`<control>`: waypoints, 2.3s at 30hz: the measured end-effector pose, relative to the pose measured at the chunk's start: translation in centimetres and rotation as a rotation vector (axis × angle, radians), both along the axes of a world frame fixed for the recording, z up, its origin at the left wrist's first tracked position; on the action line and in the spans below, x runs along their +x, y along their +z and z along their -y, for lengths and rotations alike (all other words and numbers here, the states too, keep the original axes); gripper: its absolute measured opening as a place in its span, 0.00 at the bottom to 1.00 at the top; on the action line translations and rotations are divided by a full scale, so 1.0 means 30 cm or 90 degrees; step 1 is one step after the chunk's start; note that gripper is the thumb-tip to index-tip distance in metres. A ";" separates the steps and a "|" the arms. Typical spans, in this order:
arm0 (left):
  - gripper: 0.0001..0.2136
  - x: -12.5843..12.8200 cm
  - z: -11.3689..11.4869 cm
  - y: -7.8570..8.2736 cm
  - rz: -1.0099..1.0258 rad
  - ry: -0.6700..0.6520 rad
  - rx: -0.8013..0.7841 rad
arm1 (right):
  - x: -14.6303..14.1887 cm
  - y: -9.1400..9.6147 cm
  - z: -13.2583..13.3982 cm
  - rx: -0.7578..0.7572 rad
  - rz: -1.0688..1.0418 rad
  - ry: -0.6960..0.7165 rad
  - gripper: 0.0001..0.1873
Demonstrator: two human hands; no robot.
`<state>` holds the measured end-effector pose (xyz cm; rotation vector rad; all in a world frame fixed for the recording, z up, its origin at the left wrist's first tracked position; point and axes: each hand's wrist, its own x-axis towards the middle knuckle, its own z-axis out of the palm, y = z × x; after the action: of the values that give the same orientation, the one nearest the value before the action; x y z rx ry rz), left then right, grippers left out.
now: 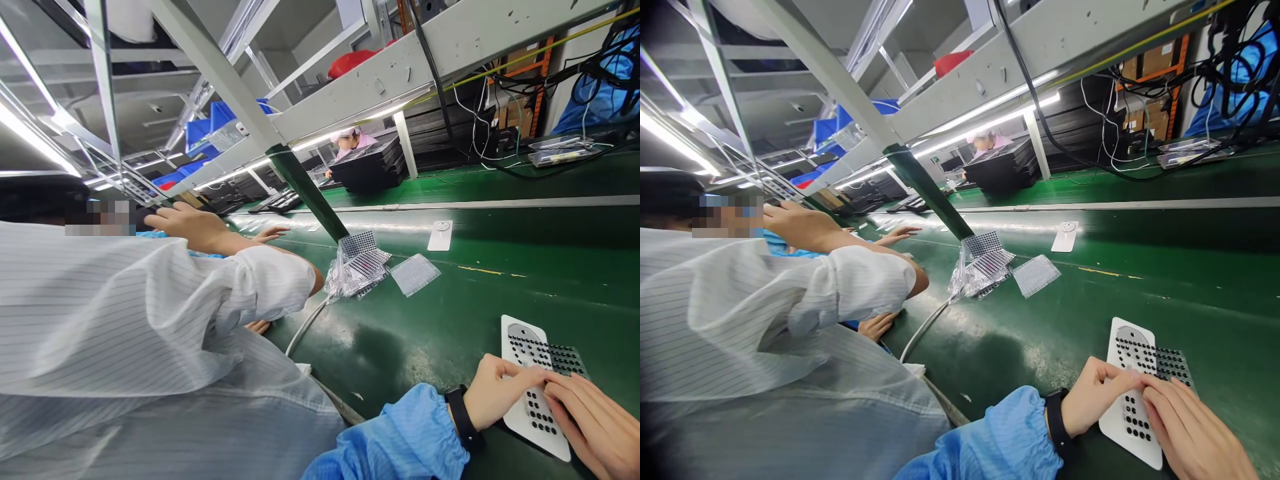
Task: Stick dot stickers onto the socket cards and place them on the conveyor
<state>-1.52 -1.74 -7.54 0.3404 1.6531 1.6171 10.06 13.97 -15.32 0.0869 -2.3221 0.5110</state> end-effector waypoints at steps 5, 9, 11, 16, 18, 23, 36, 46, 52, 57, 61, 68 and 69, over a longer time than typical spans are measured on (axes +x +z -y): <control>0.19 -0.044 0.028 0.022 -0.108 0.076 0.016 | 0.054 0.115 0.010 0.109 0.102 0.004 0.12; 0.41 -0.081 0.048 0.068 -0.008 0.048 0.111 | 0.093 0.227 0.005 -0.028 0.185 -0.023 0.09; 0.41 -0.083 0.052 0.092 0.067 0.001 0.122 | 0.096 0.289 0.002 -0.111 0.175 -0.051 0.07; 0.32 -0.018 0.043 0.111 0.111 -0.050 0.115 | 0.039 0.407 0.054 -0.214 0.079 -0.065 0.05; 0.27 0.015 0.036 0.106 0.127 -0.054 0.121 | 0.005 0.417 0.087 -0.205 0.050 -0.049 0.05; 0.23 0.052 0.037 0.100 0.109 -0.067 0.096 | -0.030 0.392 0.130 -0.154 0.039 -0.030 0.07; 0.12 0.063 0.067 0.109 -0.065 -0.086 0.098 | -0.004 0.387 0.136 -0.025 0.021 -0.006 0.10; 0.10 0.064 0.074 0.113 -0.114 -0.080 0.107 | 0.004 0.407 0.139 0.084 0.020 -0.007 0.11; 0.11 0.054 0.078 0.114 -0.112 -0.051 0.114 | 0.026 0.390 0.144 0.197 0.066 -0.027 0.14; 0.13 0.043 0.069 0.129 -0.046 -0.049 0.119 | 0.020 0.389 0.150 0.195 0.067 -0.049 0.14; 0.16 0.035 0.054 0.141 0.028 -0.038 0.127 | 0.015 0.395 0.156 0.167 0.049 -0.055 0.14; 0.14 0.025 0.044 0.144 0.040 -0.030 0.121 | 0.020 0.392 0.166 0.034 0.019 0.005 0.18; 0.14 0.024 0.046 0.144 0.035 -0.030 0.120 | 0.022 0.390 0.167 0.016 0.012 0.012 0.19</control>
<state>-0.81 -3.12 -3.20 0.4229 1.4452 1.7362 10.71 8.97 -3.64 0.1163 -2.3493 0.4931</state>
